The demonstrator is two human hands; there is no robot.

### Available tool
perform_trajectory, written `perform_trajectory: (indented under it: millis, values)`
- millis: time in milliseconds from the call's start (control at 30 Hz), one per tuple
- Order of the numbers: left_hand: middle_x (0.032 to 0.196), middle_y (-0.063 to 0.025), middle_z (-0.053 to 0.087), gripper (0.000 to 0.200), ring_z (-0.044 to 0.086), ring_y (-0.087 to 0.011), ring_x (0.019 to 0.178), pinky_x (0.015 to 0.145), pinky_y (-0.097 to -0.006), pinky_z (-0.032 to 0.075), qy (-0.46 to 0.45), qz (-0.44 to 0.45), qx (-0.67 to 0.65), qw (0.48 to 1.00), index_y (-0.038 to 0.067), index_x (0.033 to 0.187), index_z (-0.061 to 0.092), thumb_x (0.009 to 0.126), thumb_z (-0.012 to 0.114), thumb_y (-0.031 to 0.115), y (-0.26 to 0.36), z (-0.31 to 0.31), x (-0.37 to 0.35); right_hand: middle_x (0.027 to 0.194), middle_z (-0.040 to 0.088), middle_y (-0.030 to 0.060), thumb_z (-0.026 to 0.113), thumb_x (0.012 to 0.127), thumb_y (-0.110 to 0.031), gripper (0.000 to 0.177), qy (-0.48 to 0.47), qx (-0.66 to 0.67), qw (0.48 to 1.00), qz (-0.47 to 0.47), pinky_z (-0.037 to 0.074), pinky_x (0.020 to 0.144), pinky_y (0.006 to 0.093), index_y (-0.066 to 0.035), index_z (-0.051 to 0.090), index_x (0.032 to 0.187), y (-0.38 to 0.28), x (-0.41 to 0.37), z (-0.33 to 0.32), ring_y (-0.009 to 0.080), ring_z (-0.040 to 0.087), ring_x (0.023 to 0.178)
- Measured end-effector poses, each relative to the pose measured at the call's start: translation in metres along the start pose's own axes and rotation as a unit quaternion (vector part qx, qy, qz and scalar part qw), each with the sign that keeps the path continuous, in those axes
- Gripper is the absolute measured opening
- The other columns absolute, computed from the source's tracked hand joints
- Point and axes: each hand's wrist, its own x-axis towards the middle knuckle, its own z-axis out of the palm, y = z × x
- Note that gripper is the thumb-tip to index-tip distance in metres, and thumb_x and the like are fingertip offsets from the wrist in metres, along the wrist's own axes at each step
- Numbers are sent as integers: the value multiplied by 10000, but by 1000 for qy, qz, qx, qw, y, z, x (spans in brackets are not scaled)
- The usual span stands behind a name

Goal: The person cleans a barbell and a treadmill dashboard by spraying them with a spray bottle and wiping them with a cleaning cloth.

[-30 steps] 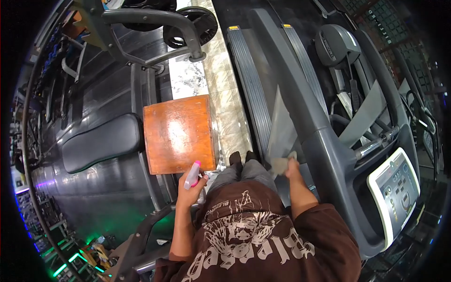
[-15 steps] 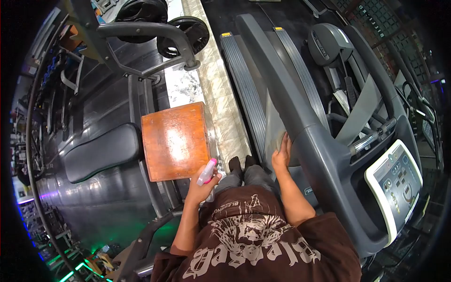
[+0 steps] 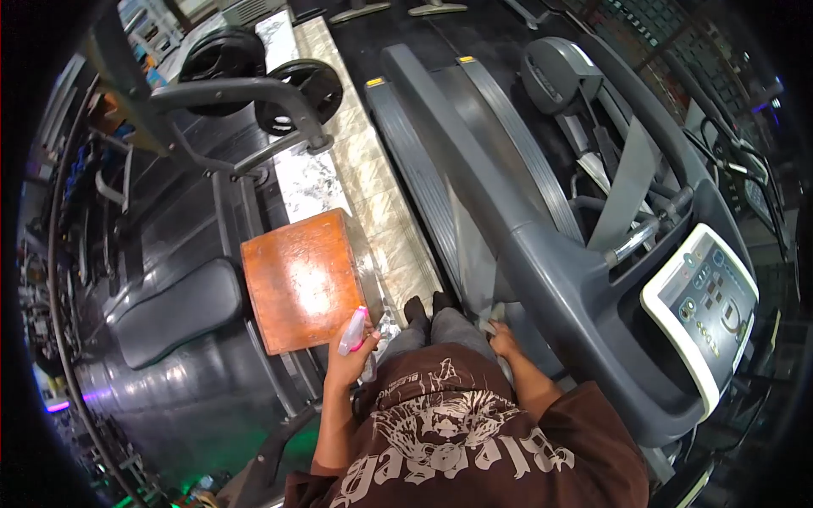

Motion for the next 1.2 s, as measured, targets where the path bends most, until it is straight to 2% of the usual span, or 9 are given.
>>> perform_trajectory:
  millis: [100, 267, 433, 567, 867, 1000, 1067, 1133, 1200]
  values:
    - [856, -19, 629, 273, 603, -94, 764, 685, -258, 524, -38, 12, 23, 999, -2, 1072, 614, 850, 764, 46, 11, 6, 4, 1398, 542, 198, 512, 855, 8, 503, 72, 56, 983, -158, 404, 1099, 424, -72, 564, 1349, -50, -10, -34, 390, 514, 1290]
    - [860, -12, 625, 256, 593, -93, 774, 704, -253, 505, -92, 26, 35, 995, -1, 1061, 615, 847, 753, 23, 35, 28, 19, 1302, 574, 192, 563, 844, 58, 490, 4, 142, 953, -267, 451, 1042, 382, -20, 551, 1327, -188, -64, -127, 359, 572, 1214]
    - [824, -5, 631, 245, 585, -71, 748, 683, -245, 495, -125, 47, 12, 991, 5, 1017, 616, 839, 777, 52, 91, 62, 22, 1153, 608, 186, 714, 809, -43, 566, 28, 138, 944, -299, 485, 948, 411, -45, 543, 1349, -262, -132, -200, 374, 591, 1100]
    - [877, -5, 636, 259, 585, -80, 782, 711, -242, 494, -164, 62, 6, 984, 2, 1051, 616, 847, 772, 38, 123, 88, 15, 1128, 615, 138, 791, 706, -37, 685, 146, 177, 921, -315, 490, 871, 417, -67, 559, 1350, -275, -183, -259, 349, 587, 1013]
    - [925, -20, 651, 261, 592, -97, 858, 768, -258, 490, -256, 82, 107, 957, 4, 1060, 642, 840, 773, 53, 131, 145, -5, 1134, 629, 42, 730, 481, 13, 709, 271, -15, 929, -249, 372, 845, 381, -138, 714, 1174, -200, -280, -354, 278, 527, 1039]
    - [912, -34, 651, 225, 591, -103, 839, 758, -262, 487, -324, 97, 107, 935, -2, 1028, 648, 842, 763, 48, 141, 176, -27, 1105, 625, 94, 700, 575, -73, 578, 345, -3, 914, -213, 427, 839, 396, -117, 716, 1151, -140, -335, -398, 311, 552, 953]
    - [879, -60, 645, 228, 602, -131, 788, 721, -273, 482, -383, 157, 114, 903, -5, 1013, 649, 827, 771, 43, 158, 196, -35, 1096, 621, 137, 690, 638, -93, 485, 477, -14, 869, -132, 451, 882, 380, -57, 706, 1121, -111, -367, -410, 292, 575, 936]
    - [868, -71, 644, 234, 609, -148, 760, 703, -278, 479, -433, 226, 127, 863, -5, 1009, 650, 819, 779, 42, 167, 215, -41, 1150, 616, 161, 697, 691, -78, 428, 627, 60, 768, -117, 435, 967, 366, -6, 681, 1112, -79, -388, -414, 280, 593, 1031]
    - [862, -83, 654, 248, 623, -175, 737, 690, -286, 485, -467, 211, 121, 850, 2, 1013, 654, 812, 791, 49, 183, 237, -57, 1232, 602, 172, 659, 743, -54, 389, 725, 21, 688, -29, 403, 1033, 371, 26, 657, 1125, -47, -405, -419, 281, 579, 1140]
